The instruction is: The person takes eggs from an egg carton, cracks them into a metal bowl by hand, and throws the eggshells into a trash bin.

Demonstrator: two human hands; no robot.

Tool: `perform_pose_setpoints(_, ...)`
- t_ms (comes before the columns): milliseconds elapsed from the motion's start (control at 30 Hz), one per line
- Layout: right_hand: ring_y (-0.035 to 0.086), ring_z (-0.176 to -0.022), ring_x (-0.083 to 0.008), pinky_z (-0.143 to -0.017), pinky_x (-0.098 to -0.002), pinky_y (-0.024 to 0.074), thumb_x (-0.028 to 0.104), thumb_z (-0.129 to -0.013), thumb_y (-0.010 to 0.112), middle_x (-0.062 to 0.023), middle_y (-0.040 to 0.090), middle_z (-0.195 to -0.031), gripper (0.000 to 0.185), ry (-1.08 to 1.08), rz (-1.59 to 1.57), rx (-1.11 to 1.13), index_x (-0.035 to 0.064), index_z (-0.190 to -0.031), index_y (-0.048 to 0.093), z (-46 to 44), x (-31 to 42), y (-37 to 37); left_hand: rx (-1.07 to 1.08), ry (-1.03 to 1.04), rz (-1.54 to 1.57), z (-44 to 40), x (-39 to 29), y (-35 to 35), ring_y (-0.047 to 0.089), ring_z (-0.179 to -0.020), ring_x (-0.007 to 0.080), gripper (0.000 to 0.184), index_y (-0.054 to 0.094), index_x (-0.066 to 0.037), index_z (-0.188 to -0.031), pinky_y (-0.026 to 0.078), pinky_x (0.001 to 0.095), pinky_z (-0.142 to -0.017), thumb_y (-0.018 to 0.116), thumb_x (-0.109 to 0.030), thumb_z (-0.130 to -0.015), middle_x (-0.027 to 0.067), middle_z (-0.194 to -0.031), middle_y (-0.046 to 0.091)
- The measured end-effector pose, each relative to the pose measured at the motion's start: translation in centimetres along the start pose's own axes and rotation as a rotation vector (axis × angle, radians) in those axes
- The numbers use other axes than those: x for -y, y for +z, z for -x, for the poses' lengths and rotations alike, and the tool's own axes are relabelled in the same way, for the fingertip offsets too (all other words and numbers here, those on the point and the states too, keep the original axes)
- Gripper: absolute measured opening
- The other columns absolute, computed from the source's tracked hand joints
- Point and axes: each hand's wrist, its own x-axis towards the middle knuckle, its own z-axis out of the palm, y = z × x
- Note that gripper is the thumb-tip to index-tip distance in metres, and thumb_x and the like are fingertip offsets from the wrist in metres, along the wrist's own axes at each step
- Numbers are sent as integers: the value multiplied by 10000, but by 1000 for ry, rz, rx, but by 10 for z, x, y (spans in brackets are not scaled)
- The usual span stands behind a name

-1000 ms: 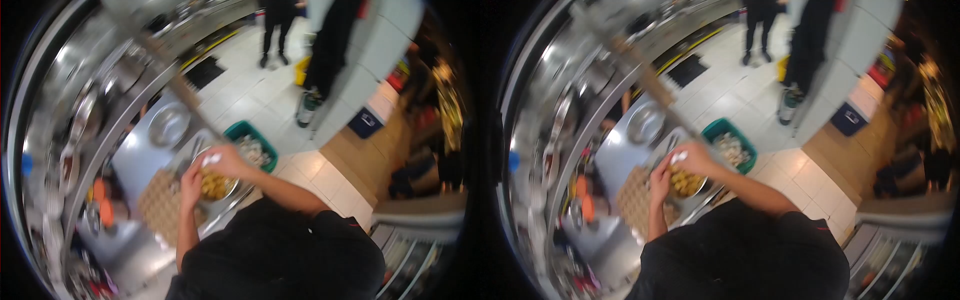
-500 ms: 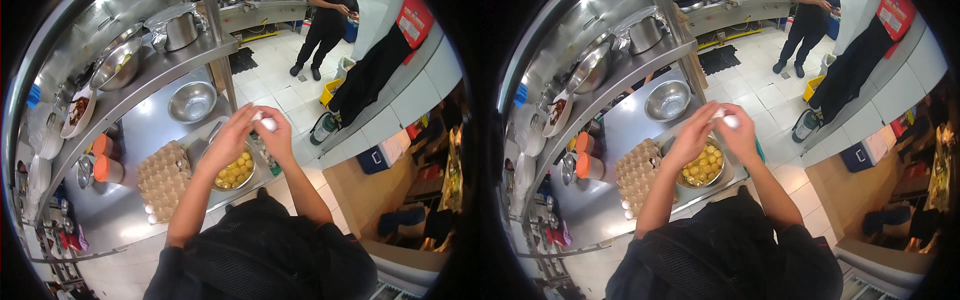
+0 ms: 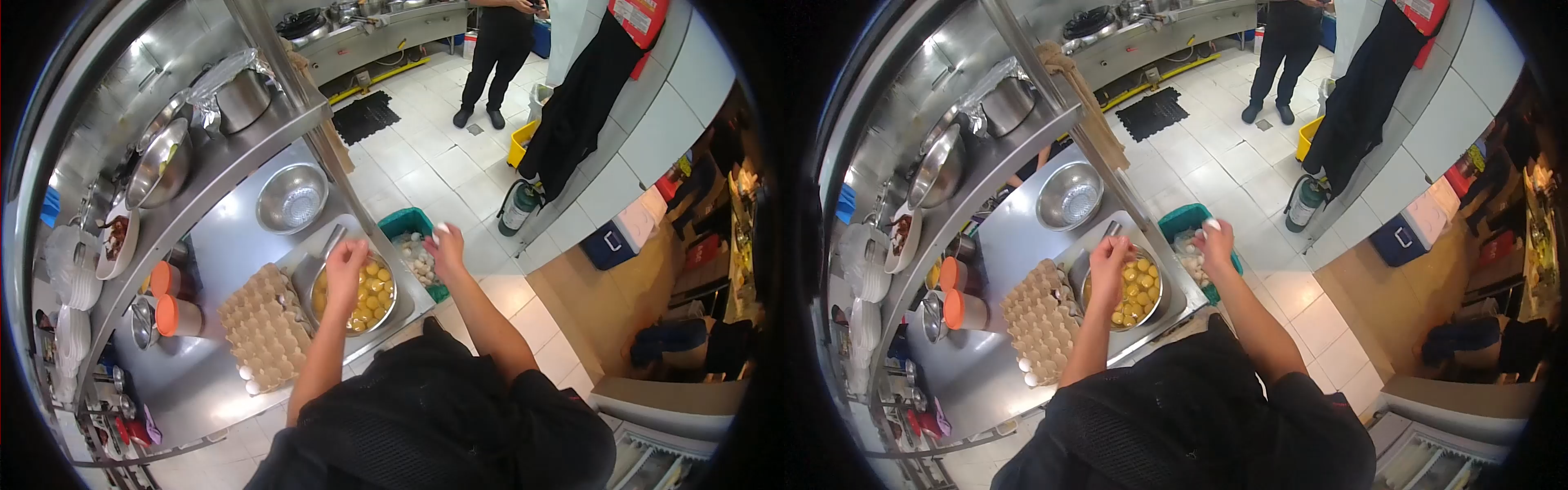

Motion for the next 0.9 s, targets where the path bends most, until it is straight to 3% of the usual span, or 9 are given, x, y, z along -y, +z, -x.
perform_pose_setpoints(33, 592, -752, -207, -679, -368, 580, 163, -965, 627, -150, 558, -1106, 507, -48, -33, 50, 88, -1398, 374, 9, 15, 32, 40, -163, 461, 8, 0, 1, 620, -1001, 200, 277, 607, -97, -951, 505, 400, -829, 647, -367, -995, 56, -1066, 636)
perform_pose_setpoints(67, 591, -732, -194, -665, -356, 572, 189, -989, 602, -140, 556, -1088, 480, -177, -68, 76, 86, -1398, 374, 14, 24, 63, 27, -157, 454, 12, -2, 2, 620, -1001, 200, 277, 607, -97, -951, 505, 400, -829, 647, -367, -995, 56, -1066, 636)
perform_pose_setpoints(133, 580, -687, -169, -622, -332, 542, 243, -1029, 555, -117, 551, -1040, 434, -364, -144, 128, 83, -1392, 379, 28, 43, 118, 272, -141, 1072, 29, -9, 1, 607, -1089, 222, 352, 604, -137, -981, 507, 407, -895, 630, -487, -974, 54, -1128, 619)
perform_pose_setpoints(267, 543, -629, -136, -544, -298, 472, 280, -1054, 507, -84, 546, -958, 361, -397, -64, 278, 109, -1362, 425, 36, 39, 198, 488, 18, 1039, 42, -26, -10, 573, -1201, 258, 468, 579, -120, -1026, 495, 421, -998, 619, -576, -930, 75, -1211, 577)
perform_pose_setpoints(367, 501, -616, -140, -541, -284, 439, 302, -1033, 532, -83, 584, -952, 286, -206, 248, 454, 132, -1262, 550, 13, 22, 207, 503, 74, 996, 52, -36, -17, 578, -1199, 256, 497, 573, -116, -1031, 498, 423, -998, 623, -597, -917, 77, -1212, 570)
perform_pose_setpoints(433, 498, -648, -149, -554, -282, 439, 362, -1046, 513, -91, 598, -931, 296, 171, -238, 398, 122, -1212, 560, 8, 39, 200, 482, 107, 1007, 59, -38, -25, 586, -1188, 251, 494, 574, -112, -1045, 502, 412, -985, 632, -587, -919, 82, -1215, 563)
perform_pose_setpoints(567, 482, -658, -146, -584, -300, 425, 492, -1049, 472, -112, 632, -907, 423, 367, -251, 591, 87, -1147, 547, 35, 53, 164, 350, 86, 932, 64, -44, -39, 603, -1153, 249, 473, 580, -84, -1091, 501, 381, -928, 654, -526, -938, 84, -1174, 578)
perform_pose_setpoints(700, 495, -651, -139, -579, -292, 424, 526, -1048, 453, -107, 652, -891, 461, 409, -126, 770, 92, -1170, 547, 74, 52, 145, 116, 57, 679, 46, -61, -43, 617, -1064, 208, 395, 552, -51, -1245, 503, 328, -876, 665, -319, -978, 93, -1228, 588)
perform_pose_setpoints(900, 480, -503, -81, -431, -225, 367, 487, -1032, 532, -67, 638, -779, 425, -23, 430, 765, 74, -1130, 542, 128, 59, 137, -46, 128, 158, 25, -88, -28, 616, -961, 106, 619, 435, -63, -1505, 507, 255, -806, 688, -136, -945, 89, -1228, 631)
